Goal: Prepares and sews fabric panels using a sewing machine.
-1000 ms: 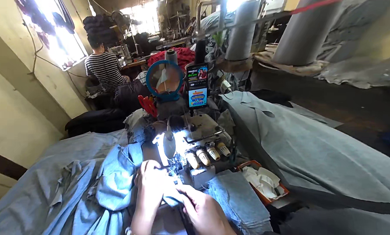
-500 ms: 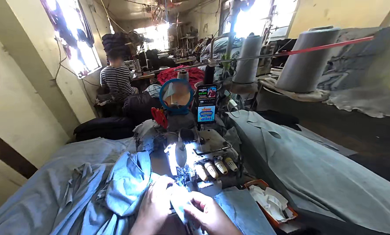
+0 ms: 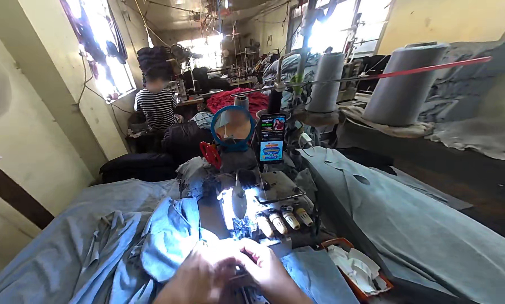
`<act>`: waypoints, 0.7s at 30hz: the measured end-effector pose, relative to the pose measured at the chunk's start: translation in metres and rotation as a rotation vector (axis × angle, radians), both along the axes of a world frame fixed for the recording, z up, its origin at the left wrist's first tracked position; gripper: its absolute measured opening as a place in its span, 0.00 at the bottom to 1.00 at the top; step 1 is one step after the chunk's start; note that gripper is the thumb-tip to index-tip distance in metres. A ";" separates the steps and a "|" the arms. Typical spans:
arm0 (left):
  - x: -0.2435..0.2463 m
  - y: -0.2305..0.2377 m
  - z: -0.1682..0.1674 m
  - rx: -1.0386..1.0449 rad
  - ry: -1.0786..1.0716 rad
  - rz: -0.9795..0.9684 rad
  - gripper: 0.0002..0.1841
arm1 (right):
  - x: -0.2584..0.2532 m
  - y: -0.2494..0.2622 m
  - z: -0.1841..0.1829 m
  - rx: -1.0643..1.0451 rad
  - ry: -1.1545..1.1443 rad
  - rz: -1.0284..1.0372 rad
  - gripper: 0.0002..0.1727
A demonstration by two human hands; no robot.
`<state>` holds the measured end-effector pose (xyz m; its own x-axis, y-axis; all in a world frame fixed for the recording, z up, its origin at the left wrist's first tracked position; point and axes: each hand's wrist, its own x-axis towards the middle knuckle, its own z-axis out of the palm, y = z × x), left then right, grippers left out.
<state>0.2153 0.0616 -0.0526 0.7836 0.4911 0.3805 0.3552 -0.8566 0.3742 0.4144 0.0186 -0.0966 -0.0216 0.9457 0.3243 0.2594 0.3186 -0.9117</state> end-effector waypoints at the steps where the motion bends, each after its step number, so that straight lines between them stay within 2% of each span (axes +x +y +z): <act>1: -0.002 0.006 0.001 0.112 0.060 0.057 0.10 | 0.001 -0.001 0.000 -0.039 -0.064 0.048 0.13; 3: -0.005 0.020 0.000 0.221 0.125 0.101 0.10 | 0.005 -0.003 0.003 -0.087 -0.134 0.125 0.17; 5: 0.001 0.024 0.006 0.230 0.071 0.040 0.07 | 0.007 -0.004 0.006 -0.112 -0.145 0.180 0.16; 7: 0.010 0.019 0.012 0.092 0.008 -0.036 0.07 | 0.006 -0.013 0.011 -0.090 -0.180 0.178 0.14; 10: 0.013 0.025 0.014 -0.271 0.062 -0.104 0.18 | 0.001 -0.025 0.013 0.129 -0.278 0.040 0.11; 11: 0.012 0.027 0.017 -0.326 0.129 -0.103 0.20 | 0.001 -0.027 0.011 0.173 -0.321 0.016 0.11; 13: 0.010 0.033 0.020 -0.299 0.264 -0.112 0.19 | 0.003 -0.030 0.008 0.127 -0.345 0.038 0.13; 16: 0.015 0.032 0.025 -0.250 0.354 -0.213 0.16 | 0.011 -0.028 -0.002 -0.071 -0.221 0.161 0.13; 19: 0.022 0.027 0.030 -0.313 0.359 -0.278 0.12 | 0.012 -0.034 -0.010 -0.077 -0.085 0.214 0.11; 21: 0.024 0.026 0.033 -0.275 0.496 -0.217 0.13 | 0.009 -0.040 -0.019 -0.088 0.008 0.223 0.11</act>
<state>0.2391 0.0876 -0.0194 0.9281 0.3289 -0.1743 0.3723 -0.8244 0.4263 0.4237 -0.0211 -0.1153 -0.2308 0.9425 0.2416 0.1846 0.2862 -0.9402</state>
